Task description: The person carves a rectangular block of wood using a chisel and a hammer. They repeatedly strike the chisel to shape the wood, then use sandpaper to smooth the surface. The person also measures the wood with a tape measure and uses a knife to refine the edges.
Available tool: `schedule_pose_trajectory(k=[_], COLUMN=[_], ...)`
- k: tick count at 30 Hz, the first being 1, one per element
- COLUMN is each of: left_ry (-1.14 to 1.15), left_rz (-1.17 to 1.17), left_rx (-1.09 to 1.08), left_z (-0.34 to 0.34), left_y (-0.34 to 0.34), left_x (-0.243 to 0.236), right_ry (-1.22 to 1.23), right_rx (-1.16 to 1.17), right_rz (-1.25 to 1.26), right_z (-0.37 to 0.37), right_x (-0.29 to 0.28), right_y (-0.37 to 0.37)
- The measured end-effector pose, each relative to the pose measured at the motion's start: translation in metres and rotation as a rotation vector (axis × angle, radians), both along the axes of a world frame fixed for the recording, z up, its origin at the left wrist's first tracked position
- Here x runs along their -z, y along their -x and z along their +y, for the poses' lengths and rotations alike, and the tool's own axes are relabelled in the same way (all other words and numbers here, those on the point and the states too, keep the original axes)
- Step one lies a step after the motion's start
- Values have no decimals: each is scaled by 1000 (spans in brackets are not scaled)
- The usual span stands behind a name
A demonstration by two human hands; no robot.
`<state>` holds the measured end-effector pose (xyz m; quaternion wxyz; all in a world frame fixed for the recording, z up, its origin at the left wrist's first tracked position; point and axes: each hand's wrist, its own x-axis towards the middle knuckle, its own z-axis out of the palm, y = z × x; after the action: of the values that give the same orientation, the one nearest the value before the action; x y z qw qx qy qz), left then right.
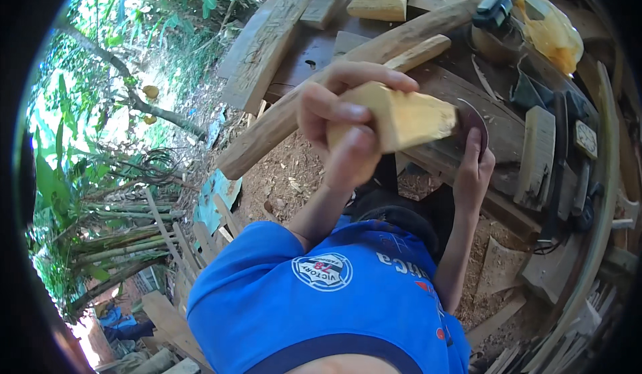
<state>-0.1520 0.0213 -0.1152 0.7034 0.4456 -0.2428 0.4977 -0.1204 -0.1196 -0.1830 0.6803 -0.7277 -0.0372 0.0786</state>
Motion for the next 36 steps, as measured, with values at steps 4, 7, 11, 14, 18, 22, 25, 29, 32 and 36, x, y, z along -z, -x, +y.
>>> schedule_pose_trajectory(k=[4,7,11,14,18,22,25,29,32,36], left_ry=[-233,-202,-32,-26,72,-1,-31,44,98,11], left_rz=[-49,-60,-37,72,197,235,281,403,426,443], left_rx=[-3,24,-72,-206,-144,-261,-316,-374,-381,-436], left_z=[3,-6,-5,-4,-10,-10,-17,-13,-23,-22], left_y=[3,5,3,4,9,8,9,7,4,10], left_x=[7,12,17,15,9,13,5,-8,-10,-7], right_ry=[-201,-253,91,100,-139,-81,-112,-129,-138,-142], right_rx=[-81,-75,180,81,-132,7,-11,65,101,48], right_rz=[-256,-465,-355,-310,-569,-155,-773,-189,-547,-280], right_z=[13,12,-3,1,15,-1,21,6,19,6], right_x=[-76,-76,-10,-16,-48,-27,-54,-17,-29,-19], right_y=[52,62,18,11,28,1,22,-3,15,-5])
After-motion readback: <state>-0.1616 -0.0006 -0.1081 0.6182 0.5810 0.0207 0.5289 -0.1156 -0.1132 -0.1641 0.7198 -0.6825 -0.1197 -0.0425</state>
